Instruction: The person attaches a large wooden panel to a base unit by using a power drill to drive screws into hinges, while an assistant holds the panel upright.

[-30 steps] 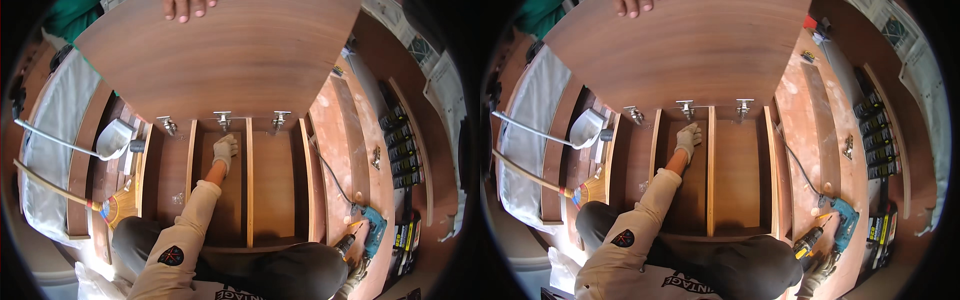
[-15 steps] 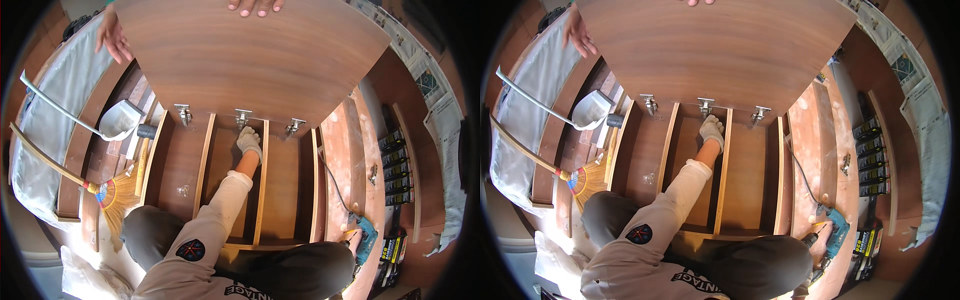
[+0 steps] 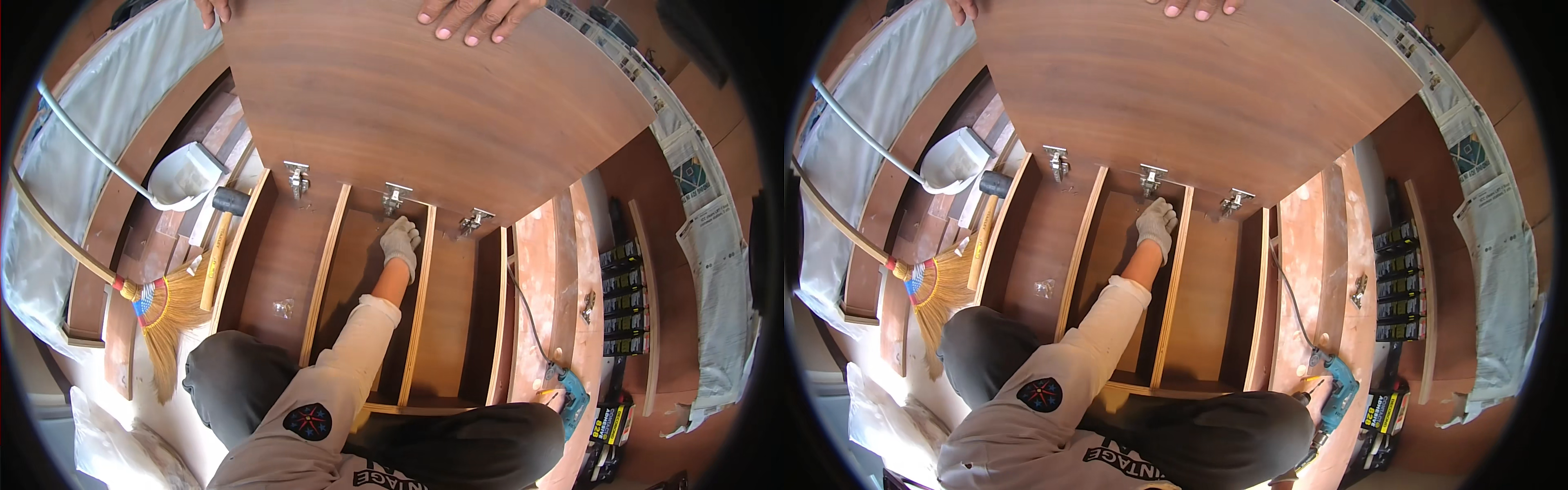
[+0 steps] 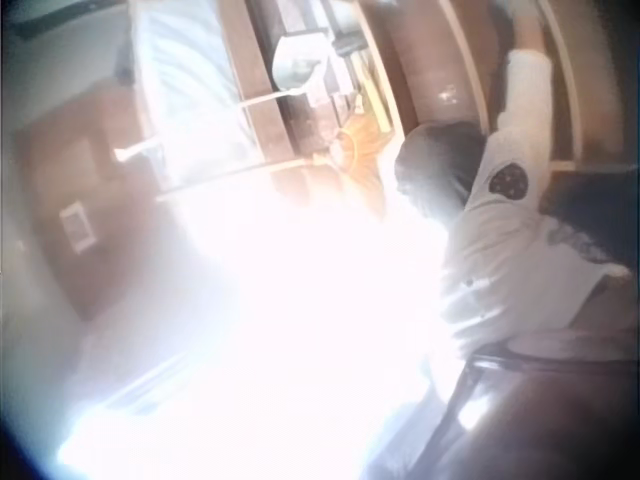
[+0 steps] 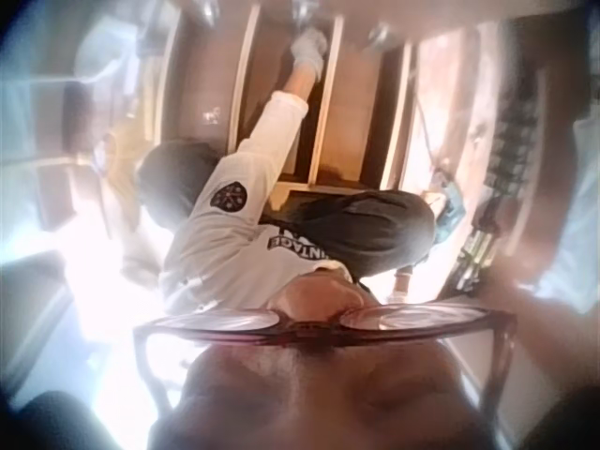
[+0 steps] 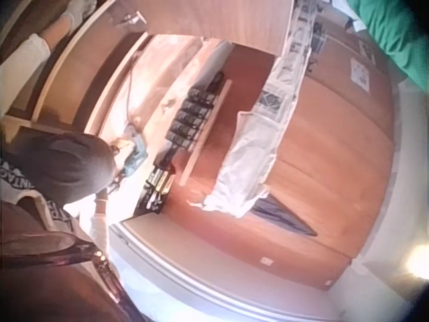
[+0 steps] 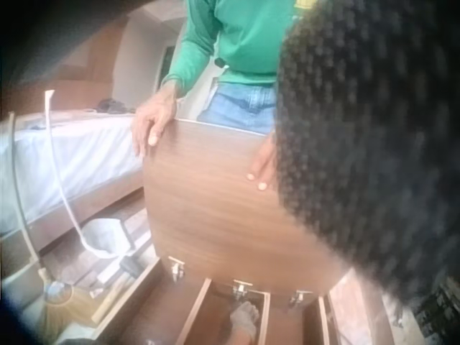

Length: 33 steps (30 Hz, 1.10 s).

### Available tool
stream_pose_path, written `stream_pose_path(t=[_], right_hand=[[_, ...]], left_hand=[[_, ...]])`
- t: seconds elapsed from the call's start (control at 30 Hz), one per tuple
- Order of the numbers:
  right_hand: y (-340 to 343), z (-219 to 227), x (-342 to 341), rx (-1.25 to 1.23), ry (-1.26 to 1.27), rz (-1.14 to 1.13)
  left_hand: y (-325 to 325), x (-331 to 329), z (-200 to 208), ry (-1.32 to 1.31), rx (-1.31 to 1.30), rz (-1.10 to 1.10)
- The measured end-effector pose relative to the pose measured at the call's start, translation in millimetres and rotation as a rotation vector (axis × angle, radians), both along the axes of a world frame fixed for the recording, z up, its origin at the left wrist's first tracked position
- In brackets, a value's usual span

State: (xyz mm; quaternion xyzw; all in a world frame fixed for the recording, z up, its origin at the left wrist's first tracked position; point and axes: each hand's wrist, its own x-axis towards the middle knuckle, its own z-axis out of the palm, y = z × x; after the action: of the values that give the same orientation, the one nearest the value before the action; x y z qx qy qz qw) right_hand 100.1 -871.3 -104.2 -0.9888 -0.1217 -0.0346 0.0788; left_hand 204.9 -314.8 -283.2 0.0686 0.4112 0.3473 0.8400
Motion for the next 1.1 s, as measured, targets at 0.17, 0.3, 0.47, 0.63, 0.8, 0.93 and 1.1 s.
stream_pose_path(t=[0.17,0.3,0.47,0.63,0.8,0.93,1.1], right_hand=[[15,15,5,0.022,0.019,0.041],[41,24,14,0.065,0.047,0.136],[52,49,7,0.108,0.066,0.181],[100,91,27,0.131,0.082,0.469],[177,119,75,-0.26,-0.046,1.02],[274,105,88,-0.494,-0.02,1.243],[368,61,105,-0.516,0.01,1.267]], left_hand=[[4,-5,-8,-0.042,-0.023,-0.112],[25,-7,-35,-0.155,-0.023,-0.03],[11,8,-10,-0.173,-0.148,-0.039],[13,7,-21,-0.173,-0.039,0.088],[13,4,-21,-0.236,-0.061,0.081],[16,8,-19,-0.25,-0.024,0.032],[25,9,-34,-0.334,-0.028,0.04]])
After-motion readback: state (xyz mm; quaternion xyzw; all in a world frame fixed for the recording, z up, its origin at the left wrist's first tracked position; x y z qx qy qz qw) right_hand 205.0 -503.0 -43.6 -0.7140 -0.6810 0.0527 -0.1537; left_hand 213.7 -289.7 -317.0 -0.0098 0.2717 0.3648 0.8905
